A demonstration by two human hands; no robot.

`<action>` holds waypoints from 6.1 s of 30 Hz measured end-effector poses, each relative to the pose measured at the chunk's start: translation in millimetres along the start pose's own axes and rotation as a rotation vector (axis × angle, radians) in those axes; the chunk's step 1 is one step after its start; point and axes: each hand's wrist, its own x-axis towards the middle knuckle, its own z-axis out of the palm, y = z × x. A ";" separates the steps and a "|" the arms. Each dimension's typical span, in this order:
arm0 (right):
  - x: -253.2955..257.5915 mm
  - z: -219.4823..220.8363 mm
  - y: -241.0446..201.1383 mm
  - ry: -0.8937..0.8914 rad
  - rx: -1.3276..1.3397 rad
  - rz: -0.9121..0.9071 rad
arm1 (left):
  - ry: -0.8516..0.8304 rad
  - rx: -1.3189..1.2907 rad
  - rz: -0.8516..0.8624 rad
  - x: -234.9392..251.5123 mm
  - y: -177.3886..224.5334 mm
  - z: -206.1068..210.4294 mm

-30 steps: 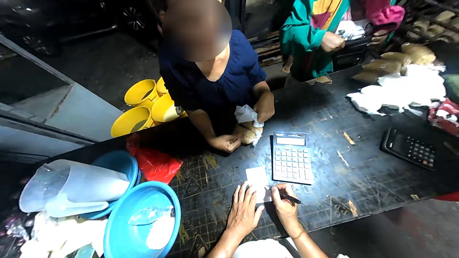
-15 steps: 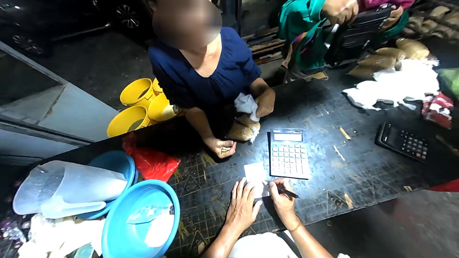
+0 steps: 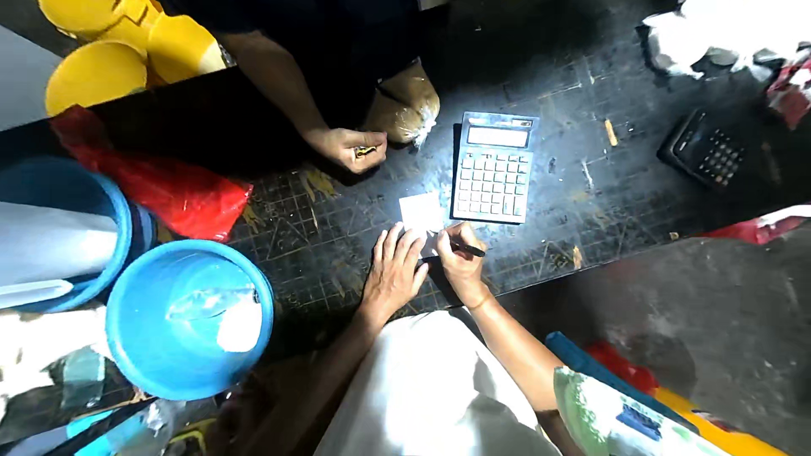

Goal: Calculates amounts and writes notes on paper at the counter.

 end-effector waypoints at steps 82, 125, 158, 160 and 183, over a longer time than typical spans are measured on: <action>49.6 -80.1 21.1 0.028 -0.642 -0.267 | 0.008 -0.013 0.014 2.0 -0.5 -3.2; -1.5 -61.4 14.4 0.079 -0.027 -0.146 | 0.033 0.049 -0.004 -0.3 3.3 -2.5; -12.8 -1.0 -2.2 -0.031 -0.150 -0.028 | -0.008 -0.017 0.023 1.7 -1.2 -2.4; -13.3 -0.3 -1.0 -0.018 -0.105 -0.030 | -0.003 -0.017 0.024 1.6 -1.6 -2.5; 40.6 -44.5 4.6 -0.132 -0.620 -0.337 | 0.009 0.009 0.018 3.3 -0.5 -0.1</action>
